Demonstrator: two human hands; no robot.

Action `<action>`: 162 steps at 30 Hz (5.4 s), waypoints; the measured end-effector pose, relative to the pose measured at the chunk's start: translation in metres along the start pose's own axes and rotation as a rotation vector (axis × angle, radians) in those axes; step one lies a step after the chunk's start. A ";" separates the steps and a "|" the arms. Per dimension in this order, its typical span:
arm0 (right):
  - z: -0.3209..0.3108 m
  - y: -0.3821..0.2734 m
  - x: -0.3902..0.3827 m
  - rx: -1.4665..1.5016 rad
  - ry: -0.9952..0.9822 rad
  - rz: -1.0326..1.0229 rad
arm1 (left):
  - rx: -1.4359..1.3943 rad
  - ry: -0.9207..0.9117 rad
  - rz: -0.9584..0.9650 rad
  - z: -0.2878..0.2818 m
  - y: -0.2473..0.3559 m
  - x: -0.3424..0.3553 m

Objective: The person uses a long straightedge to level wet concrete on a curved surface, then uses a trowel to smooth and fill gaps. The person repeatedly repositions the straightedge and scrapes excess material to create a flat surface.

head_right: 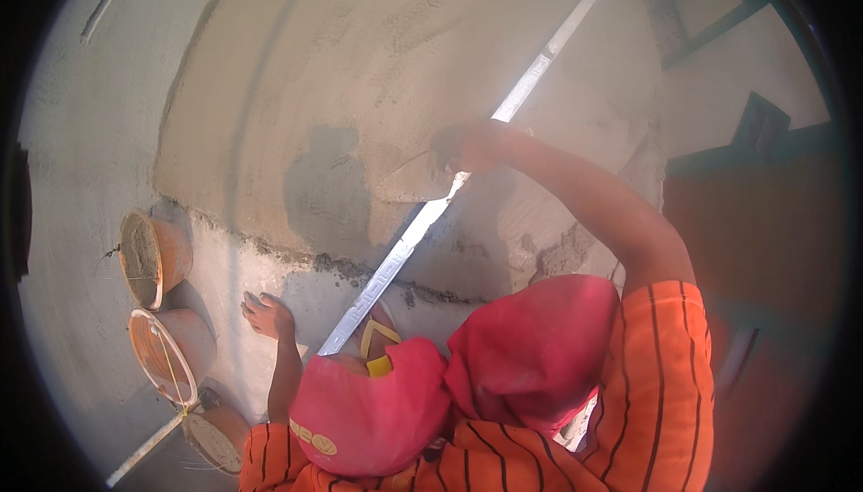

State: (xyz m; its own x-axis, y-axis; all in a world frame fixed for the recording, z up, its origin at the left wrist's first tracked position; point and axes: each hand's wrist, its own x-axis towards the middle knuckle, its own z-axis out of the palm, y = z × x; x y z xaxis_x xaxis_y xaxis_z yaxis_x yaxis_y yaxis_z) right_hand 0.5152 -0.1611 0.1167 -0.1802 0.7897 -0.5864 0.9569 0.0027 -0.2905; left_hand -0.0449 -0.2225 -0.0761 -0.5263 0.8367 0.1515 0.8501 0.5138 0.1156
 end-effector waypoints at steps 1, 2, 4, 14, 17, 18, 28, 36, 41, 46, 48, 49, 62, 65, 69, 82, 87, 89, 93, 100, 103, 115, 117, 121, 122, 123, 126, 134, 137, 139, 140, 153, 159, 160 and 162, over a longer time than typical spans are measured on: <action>-0.008 0.001 -0.008 -0.048 0.012 0.053 | -0.004 -0.012 -0.006 0.000 0.003 0.000; -0.009 0.015 -0.020 -0.078 0.016 0.114 | -0.010 -0.015 -0.006 0.001 0.004 0.000; 0.006 0.052 -0.049 -0.064 0.093 0.235 | -0.008 -0.022 -0.012 0.001 0.005 -0.001; 0.187 0.094 -0.268 0.807 0.590 0.739 | -0.088 -0.099 0.048 -0.005 -0.015 0.007; 0.224 0.063 -0.286 1.009 0.611 0.774 | -0.215 -0.099 0.153 -0.015 -0.025 0.016; 0.247 0.058 -0.288 1.132 0.614 0.811 | -0.277 -0.074 0.209 -0.022 -0.015 0.011; 0.301 -0.017 -0.249 1.018 0.334 0.459 | -0.657 -0.428 0.166 -0.001 0.002 -0.007; 0.322 -0.023 -0.215 0.961 0.606 0.321 | -0.487 -0.274 0.454 -0.044 0.094 -0.065; 0.325 -0.034 -0.291 0.870 0.818 0.835 | -0.477 -0.266 0.461 -0.059 0.097 -0.057; 0.429 -0.040 -0.400 0.769 0.523 1.368 | -0.568 -0.444 0.477 -0.076 0.120 -0.037; 0.510 -0.055 -0.440 0.837 0.495 1.159 | -0.638 -0.522 0.485 -0.102 0.169 -0.052; 0.527 -0.059 -0.439 0.807 0.633 1.051 | -0.768 -0.528 0.525 -0.097 0.171 -0.049; 0.312 0.027 -0.430 0.659 0.582 0.930 | -1.111 -1.239 0.890 -0.176 0.257 -0.118; 0.183 0.052 -0.375 0.450 0.762 0.754 | -1.037 -1.559 1.083 -0.199 0.294 -0.129; 0.014 0.010 -0.248 0.332 0.841 0.378 | -1.090 -1.511 1.161 -0.245 0.329 -0.137; -0.081 -0.168 -0.046 0.088 0.496 -0.517 | -1.524 -0.595 -0.047 -0.162 0.246 0.039; -0.034 -0.066 -0.089 0.241 0.158 -0.073 | -1.235 -0.478 -0.239 -0.075 0.163 0.107; -0.006 -0.023 -0.108 0.322 0.110 0.158 | -1.157 -0.364 -0.250 -0.032 0.147 0.119; 0.052 0.020 -0.143 0.412 0.088 0.316 | -1.023 -0.201 -0.219 0.002 0.139 0.118; 0.139 0.039 -0.193 0.489 0.220 0.346 | -1.039 -0.366 -0.410 -0.048 0.158 0.088; 0.171 0.038 -0.217 0.723 0.198 0.494 | -0.974 -0.412 -0.280 -0.055 0.181 0.105; 0.203 0.053 -0.193 1.033 0.206 0.559 | -0.526 -0.426 0.114 -0.050 0.129 0.085; 0.187 0.039 -0.186 1.196 0.019 0.609 | -0.446 -0.444 0.103 -0.056 0.133 0.087; 0.184 0.033 -0.193 1.189 0.065 0.661 | -0.353 -0.435 0.198 -0.037 0.184 0.146; 0.173 0.029 -0.193 1.165 0.070 0.664 | -0.340 -0.447 0.220 -0.033 0.205 0.171; 0.157 0.024 -0.185 1.143 0.077 0.654 | -0.338 -0.417 0.245 -0.024 0.217 0.199; 0.162 0.028 -0.174 1.136 0.221 0.648 | -0.340 -0.382 0.283 -0.022 0.259 0.236; 0.157 0.008 -0.167 1.283 0.267 0.664 | -0.395 -0.436 0.416 -0.042 0.176 0.131; 0.153 0.015 -0.175 1.217 0.130 0.652 | -0.309 -0.487 0.347 -0.047 0.195 0.149; 0.163 0.016 -0.183 1.171 0.106 0.665 | -0.320 -0.507 0.381 -0.034 0.239 0.178; 0.163 0.014 -0.186 1.180 0.112 0.670 | -0.333 -0.516 0.404 -0.028 0.274 0.190; 0.152 0.014 -0.187 1.172 0.167 0.739 | -0.262 -0.551 0.518 -0.052 0.212 0.139; 0.162 0.001 -0.205 1.176 0.226 0.743 | -0.271 -0.546 0.476 -0.050 0.225 0.146; 0.160 0.001 -0.205 1.206 0.222 0.739 | -0.271 -0.556 0.438 -0.046 0.253 0.161; 0.155 -0.002 -0.207 1.258 0.213 0.733 | -0.316 -0.497 0.474 -0.017 0.298 0.201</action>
State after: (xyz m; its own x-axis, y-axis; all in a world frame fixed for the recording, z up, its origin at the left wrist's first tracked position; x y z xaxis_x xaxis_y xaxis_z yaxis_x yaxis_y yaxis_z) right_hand 0.5153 -0.4192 0.1215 0.3902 0.4528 -0.8017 -0.0262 -0.8649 -0.5012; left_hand 0.1020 0.0954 0.0059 0.0285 0.9800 -0.1970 0.8980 0.0615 0.4357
